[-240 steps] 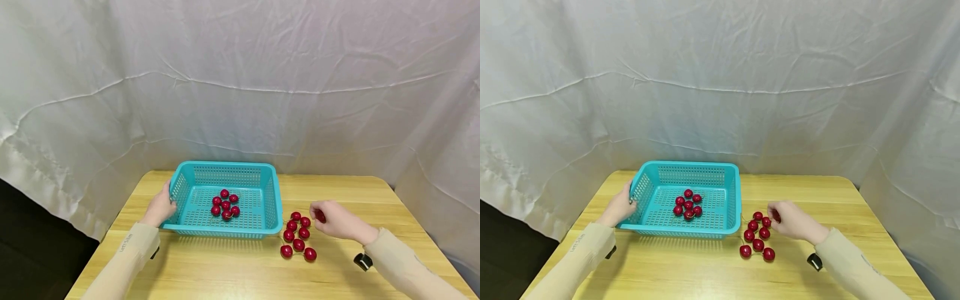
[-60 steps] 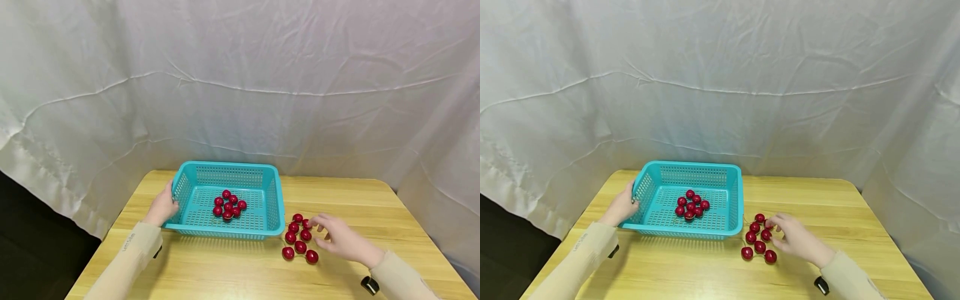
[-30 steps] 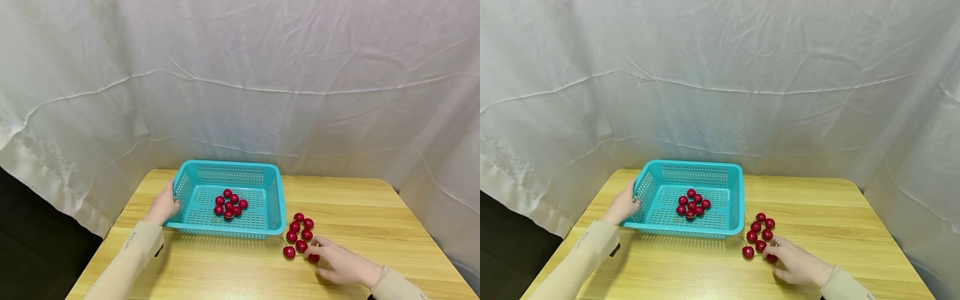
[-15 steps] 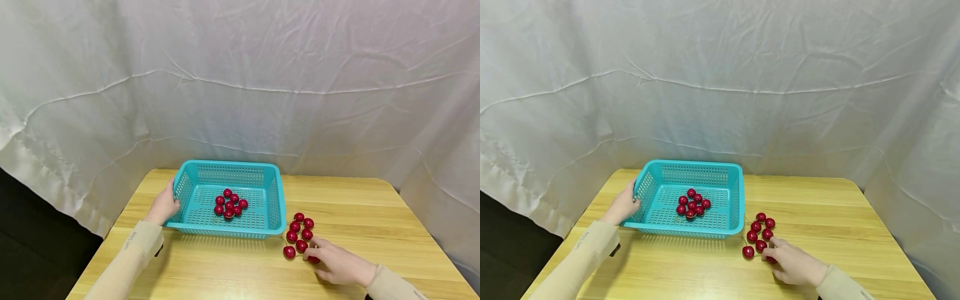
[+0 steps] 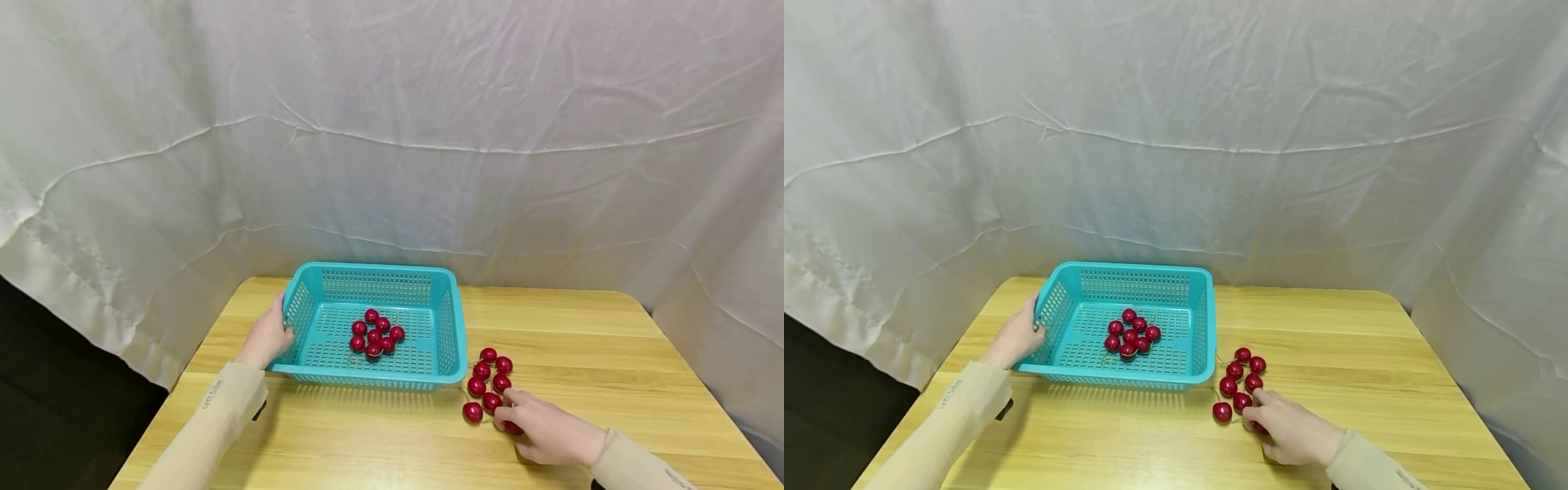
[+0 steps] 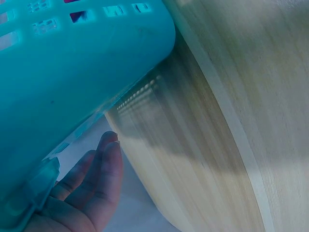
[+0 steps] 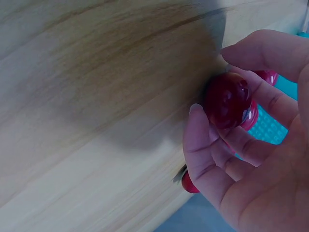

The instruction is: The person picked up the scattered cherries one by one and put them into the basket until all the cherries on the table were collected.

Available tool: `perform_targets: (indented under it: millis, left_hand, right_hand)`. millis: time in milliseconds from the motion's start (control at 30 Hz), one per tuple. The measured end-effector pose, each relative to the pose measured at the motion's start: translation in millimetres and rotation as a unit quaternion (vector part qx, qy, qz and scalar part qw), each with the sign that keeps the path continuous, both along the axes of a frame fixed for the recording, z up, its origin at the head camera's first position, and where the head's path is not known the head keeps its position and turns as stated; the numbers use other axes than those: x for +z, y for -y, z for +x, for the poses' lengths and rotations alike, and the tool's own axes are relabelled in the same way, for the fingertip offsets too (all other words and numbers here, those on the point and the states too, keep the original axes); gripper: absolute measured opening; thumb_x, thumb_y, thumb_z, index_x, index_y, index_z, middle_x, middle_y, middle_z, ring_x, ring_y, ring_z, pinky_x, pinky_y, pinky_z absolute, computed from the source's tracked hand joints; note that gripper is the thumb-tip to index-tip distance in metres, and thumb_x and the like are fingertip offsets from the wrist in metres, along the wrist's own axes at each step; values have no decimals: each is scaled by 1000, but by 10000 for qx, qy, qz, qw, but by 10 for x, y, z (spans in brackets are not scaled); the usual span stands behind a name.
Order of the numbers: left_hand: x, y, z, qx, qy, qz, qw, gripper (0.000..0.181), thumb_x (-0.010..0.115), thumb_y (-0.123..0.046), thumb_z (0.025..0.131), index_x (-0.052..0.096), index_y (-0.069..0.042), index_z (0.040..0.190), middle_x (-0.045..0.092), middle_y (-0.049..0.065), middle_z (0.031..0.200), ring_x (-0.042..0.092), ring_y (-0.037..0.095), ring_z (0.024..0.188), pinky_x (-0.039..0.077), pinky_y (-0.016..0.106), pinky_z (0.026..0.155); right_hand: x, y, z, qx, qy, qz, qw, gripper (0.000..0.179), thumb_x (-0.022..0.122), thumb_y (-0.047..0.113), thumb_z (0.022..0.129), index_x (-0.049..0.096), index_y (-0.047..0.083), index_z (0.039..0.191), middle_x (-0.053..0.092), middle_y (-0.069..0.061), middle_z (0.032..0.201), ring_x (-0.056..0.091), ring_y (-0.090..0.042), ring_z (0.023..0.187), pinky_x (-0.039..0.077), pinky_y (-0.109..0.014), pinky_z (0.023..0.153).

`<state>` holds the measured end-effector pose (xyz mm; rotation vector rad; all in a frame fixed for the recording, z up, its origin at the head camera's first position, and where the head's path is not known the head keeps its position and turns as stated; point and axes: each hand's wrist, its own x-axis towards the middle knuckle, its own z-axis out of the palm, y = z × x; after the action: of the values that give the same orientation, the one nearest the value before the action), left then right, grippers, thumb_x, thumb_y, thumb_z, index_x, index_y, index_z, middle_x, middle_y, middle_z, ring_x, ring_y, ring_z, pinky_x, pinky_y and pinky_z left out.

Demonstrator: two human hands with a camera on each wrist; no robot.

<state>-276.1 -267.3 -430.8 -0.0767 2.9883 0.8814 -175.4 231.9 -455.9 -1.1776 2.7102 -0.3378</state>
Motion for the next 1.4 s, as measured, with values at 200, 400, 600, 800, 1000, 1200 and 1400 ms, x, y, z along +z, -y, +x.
perform_targets:
  millis: [200, 400, 600, 800, 1000, 1200, 1400]
  left_hand:
    - [-8, 0, -9, 1, 2, 9, 10000, 84, 53, -2, 95, 1, -1, 161, 41, 36, 151, 48, 53, 134, 42, 66, 109]
    - [-13, -2, -5, -16, -8, 32, 10000, 84, 53, -2, 95, 2, 0, 160, 41, 36, 151, 48, 53, 134, 42, 66, 109]
    - [-13, -3, -5, -23, -5, 49, 10000, 84, 53, -2, 95, 1, 0, 160, 40, 36, 152, 46, 53, 136, 41, 66, 111]
    - [-14, 2, -6, -19, 3, 15, 10000, 84, 53, -2, 94, 1, 1, 160, 40, 37, 151, 46, 53, 135, 41, 66, 110]
    - [-15, -1, -6, 5, 44, -8, 10000, 84, 53, -2, 95, 0, 1, 160, 39, 36, 152, 46, 53, 135, 42, 65, 109]
    - [-9, -4, -3, 8, 29, 3, 10000, 84, 53, -2, 95, 1, 1, 160, 38, 37, 152, 45, 53, 136, 42, 65, 110]
    - [-17, -6, -6, 24, 18, 27, 10000, 84, 53, -2, 95, 1, 1, 160, 38, 36, 153, 44, 53, 137, 40, 66, 111]
  right_hand:
    - [-11, 9, -7, 16, 69, -28, 10000, 31, 77, 8, 75, 58, 27, 90, 41, 11, 88, 37, 0, 77, 36, -16, 62]
    - [-9, 14, -5, -123, 313, 10, 9994, 31, 74, 3, 74, 57, 26, 86, 41, 11, 85, 38, 1, 73, 36, -15, 60]
    - [-15, 15, -11, -120, 404, 37, 9991, 32, 74, 2, 74, 57, 26, 85, 42, 11, 85, 38, 1, 73, 37, -16, 59]
    - [-28, 27, -10, -36, 375, 21, 9993, 31, 72, -1, 74, 57, 24, 84, 43, 12, 83, 38, 2, 71, 38, -15, 59]
    - [-25, 36, -1, -97, 464, 59, 9989, 31, 71, -2, 74, 55, 24, 81, 43, 12, 81, 38, 2, 69, 37, -15, 58]
    - [-43, 33, -11, -81, 508, -25, 9987, 31, 68, -5, 73, 54, 22, 79, 43, 12, 81, 38, 3, 68, 38, -15, 58]
    - [-68, 20, -19, -48, 468, -72, 9989, 31, 67, -6, 74, 54, 22, 78, 43, 12, 80, 37, 4, 68, 37, -14, 57]
